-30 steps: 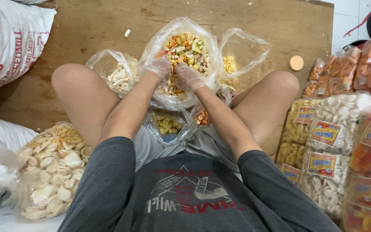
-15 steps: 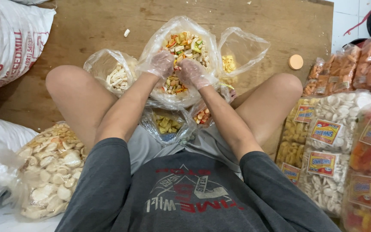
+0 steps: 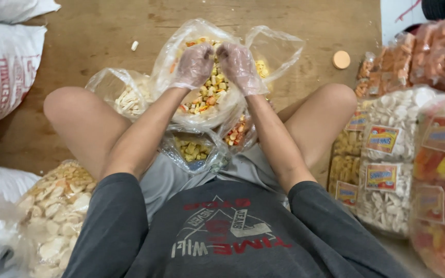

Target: The person sits on the floor and sorts colorful snack pieces from a large central bag into smaller clear plastic bags. They use gloved hands to scoop and distribute the snacks, surrounded by bulk bags and prepackaged snack packs.

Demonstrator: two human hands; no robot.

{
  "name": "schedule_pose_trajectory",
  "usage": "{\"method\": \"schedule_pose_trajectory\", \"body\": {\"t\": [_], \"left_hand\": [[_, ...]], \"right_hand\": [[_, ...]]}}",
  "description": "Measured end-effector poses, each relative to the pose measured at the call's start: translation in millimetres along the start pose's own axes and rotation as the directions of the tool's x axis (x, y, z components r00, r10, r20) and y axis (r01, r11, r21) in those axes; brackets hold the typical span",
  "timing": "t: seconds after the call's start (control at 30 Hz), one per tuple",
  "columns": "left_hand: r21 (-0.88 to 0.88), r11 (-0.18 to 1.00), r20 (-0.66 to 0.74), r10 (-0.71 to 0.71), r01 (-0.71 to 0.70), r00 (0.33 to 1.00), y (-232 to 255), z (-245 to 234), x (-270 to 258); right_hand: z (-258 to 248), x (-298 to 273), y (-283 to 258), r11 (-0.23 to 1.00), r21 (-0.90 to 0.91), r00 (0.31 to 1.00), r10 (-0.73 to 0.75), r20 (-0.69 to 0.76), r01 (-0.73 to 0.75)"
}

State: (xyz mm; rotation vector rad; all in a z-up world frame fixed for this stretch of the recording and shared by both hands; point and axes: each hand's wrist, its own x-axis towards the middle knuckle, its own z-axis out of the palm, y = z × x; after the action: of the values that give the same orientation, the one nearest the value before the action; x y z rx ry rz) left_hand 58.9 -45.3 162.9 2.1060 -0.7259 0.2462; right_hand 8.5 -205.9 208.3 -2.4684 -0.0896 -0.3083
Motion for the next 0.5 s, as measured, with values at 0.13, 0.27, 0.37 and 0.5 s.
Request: {"method": "schedule_pose_trajectory", "body": {"t": [0.13, 0.27, 0.37, 0.5], "left_hand": [[-0.100, 0.990, 0.039, 0.103, -0.098, 0.994, 22.4, -1.2, 15.1], [-0.285, 0.952, 0.076, -0.093, 0.111, 0.993, 75.7, -8.3, 32.1], [-0.249, 0.958, -0.126, 0.114, -0.143, 0.985, 80.9, 24.6, 47.1], [-0.212, 0.973, -0.093, 0.071, -0.090, 0.993, 104.9, 45.3, 60.9]], "right_hand": [[-44.5, 0.1, -0.2, 0.986, -0.069, 0.976, -0.164, -0.146, 0.155], [-75.3, 4.9, 24.1, 0.974, -0.122, 0.931, -0.220, -0.291, 0.192], [-101.7, -1.7, 30.6, 0.971, -0.173, 0.909, -0.215, -0.358, 0.162], [-119.1, -10.9, 47.4, 0.980, -0.154, 0.902, -0.179, -0.393, 0.127]]}}
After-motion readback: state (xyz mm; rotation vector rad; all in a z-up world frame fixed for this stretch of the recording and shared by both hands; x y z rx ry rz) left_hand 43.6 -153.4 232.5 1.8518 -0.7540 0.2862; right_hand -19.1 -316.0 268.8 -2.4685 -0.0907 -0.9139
